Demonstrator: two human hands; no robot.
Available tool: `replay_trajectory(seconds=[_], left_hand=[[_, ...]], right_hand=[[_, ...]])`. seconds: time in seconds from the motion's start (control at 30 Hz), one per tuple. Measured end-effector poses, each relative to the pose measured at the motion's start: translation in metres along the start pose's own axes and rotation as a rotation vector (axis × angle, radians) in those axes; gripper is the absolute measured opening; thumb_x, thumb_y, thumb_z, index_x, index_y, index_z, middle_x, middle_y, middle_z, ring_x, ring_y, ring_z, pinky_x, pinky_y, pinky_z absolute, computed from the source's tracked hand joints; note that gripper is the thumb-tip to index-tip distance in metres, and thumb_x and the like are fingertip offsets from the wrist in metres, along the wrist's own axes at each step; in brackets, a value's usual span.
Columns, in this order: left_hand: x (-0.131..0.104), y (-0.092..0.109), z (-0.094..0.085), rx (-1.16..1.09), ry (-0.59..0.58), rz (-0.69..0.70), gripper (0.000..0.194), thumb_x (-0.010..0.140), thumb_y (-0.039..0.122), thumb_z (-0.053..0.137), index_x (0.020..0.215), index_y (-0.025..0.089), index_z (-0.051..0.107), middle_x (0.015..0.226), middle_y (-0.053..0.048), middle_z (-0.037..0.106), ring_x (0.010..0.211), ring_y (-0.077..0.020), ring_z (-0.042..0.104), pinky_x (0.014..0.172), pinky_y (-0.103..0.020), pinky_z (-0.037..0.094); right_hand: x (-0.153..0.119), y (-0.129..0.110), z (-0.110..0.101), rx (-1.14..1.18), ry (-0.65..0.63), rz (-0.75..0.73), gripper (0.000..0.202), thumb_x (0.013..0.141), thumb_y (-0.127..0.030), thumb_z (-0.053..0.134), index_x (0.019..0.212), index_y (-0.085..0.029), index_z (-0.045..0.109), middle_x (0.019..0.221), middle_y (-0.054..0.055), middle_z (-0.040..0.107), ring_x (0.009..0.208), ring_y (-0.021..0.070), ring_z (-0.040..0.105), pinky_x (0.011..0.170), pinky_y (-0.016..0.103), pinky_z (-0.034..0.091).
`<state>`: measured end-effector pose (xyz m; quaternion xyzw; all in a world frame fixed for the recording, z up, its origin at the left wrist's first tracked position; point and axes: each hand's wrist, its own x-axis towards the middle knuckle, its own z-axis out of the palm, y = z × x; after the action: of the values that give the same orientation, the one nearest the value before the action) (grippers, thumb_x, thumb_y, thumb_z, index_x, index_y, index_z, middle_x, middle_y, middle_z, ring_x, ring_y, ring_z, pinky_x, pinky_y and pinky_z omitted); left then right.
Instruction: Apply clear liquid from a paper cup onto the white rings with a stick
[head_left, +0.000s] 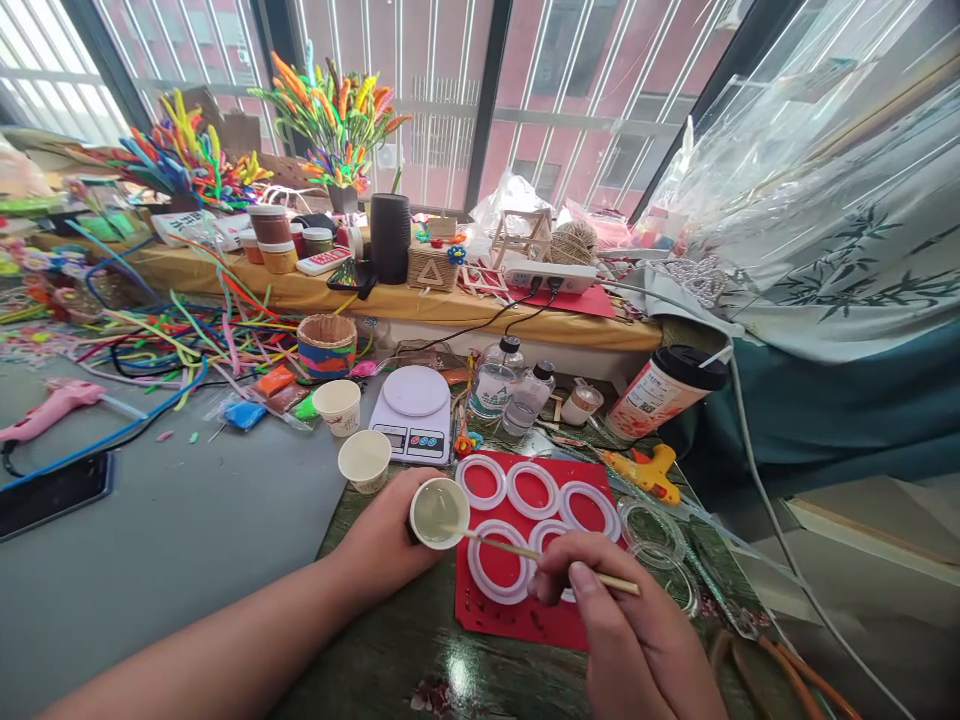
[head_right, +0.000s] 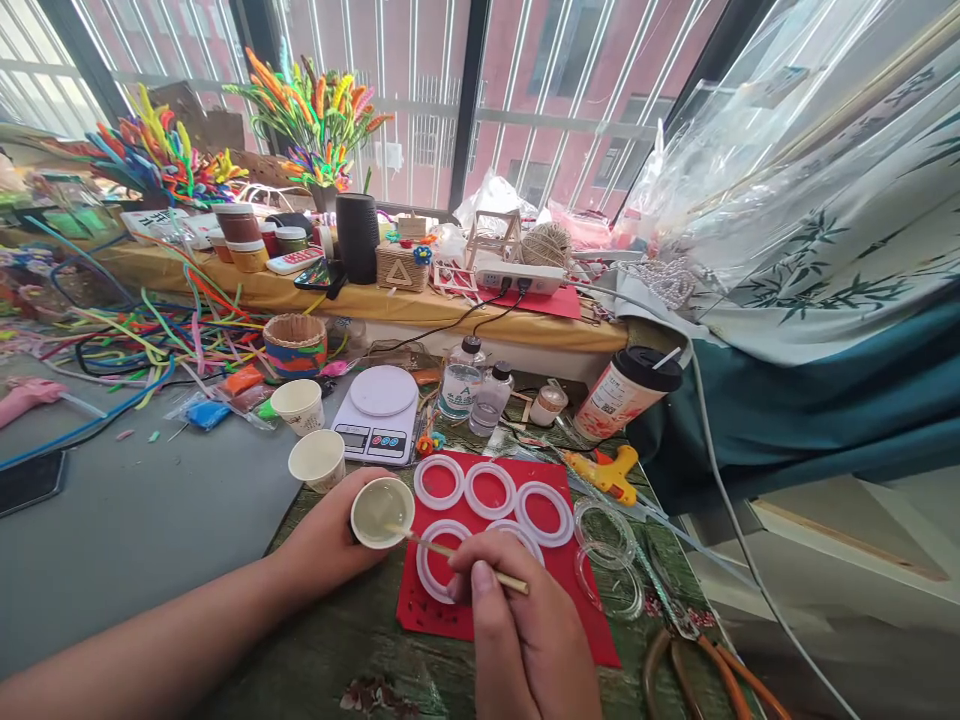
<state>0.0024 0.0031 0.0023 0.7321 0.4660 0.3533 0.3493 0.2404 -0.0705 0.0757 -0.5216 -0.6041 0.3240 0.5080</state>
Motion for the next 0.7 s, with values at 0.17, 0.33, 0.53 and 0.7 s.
replay_trajectory(seconds=[0.17, 0.33, 0.53, 0.7], left_hand=[[0.0006, 0.0007, -0.0001, 0.003, -0.003, -0.006, 0.043, 0.085, 0.019, 0.078, 0.127, 0.024, 0.067, 0.128, -0.010, 0.077, 0.116, -0.0296, 0.074, 0.103, -0.044, 0.061], [0.0008, 0.0021, -0.0003, -0.011, -0.012, -0.012, 0.042, 0.085, 0.019, 0.078, 0.125, 0.024, 0.067, 0.129, -0.010, 0.078, 0.117, -0.0303, 0.074, 0.103, -0.044, 0.061], [0.0006, 0.0016, -0.0003, -0.006, 0.000, -0.016, 0.042, 0.086, 0.022, 0.079, 0.126, 0.024, 0.068, 0.127, -0.009, 0.078, 0.114, -0.0303, 0.076, 0.101, -0.044, 0.063], [0.0006, 0.0015, -0.0009, 0.005, -0.013, -0.013, 0.042, 0.086, 0.022, 0.078, 0.127, 0.024, 0.067, 0.128, -0.010, 0.078, 0.116, -0.0309, 0.075, 0.102, -0.045, 0.062]], right_hand=[[-0.0047, -0.0038, 0.0081, 0.008, 0.032, 0.020, 0.039, 0.114, -0.048, 0.052, 0.091, -0.025, 0.075, 0.077, 0.005, 0.072, 0.073, 0.0235, 0.068, 0.064, 0.031, 0.055], [-0.0033, -0.0007, 0.0066, 0.037, 0.018, 0.026, 0.038, 0.114, -0.049, 0.052, 0.097, -0.024, 0.076, 0.078, 0.005, 0.073, 0.073, 0.0225, 0.070, 0.065, 0.030, 0.056], [0.0008, 0.0014, 0.0009, 0.069, 0.005, 0.008, 0.034, 0.114, -0.046, 0.054, 0.104, -0.024, 0.078, 0.079, 0.005, 0.075, 0.069, 0.0203, 0.069, 0.061, 0.028, 0.057], [-0.0035, -0.0045, 0.0054, 0.044, 0.082, -0.006, 0.036, 0.115, -0.047, 0.052, 0.100, -0.024, 0.076, 0.076, 0.003, 0.069, 0.068, 0.0203, 0.065, 0.061, 0.029, 0.054]])
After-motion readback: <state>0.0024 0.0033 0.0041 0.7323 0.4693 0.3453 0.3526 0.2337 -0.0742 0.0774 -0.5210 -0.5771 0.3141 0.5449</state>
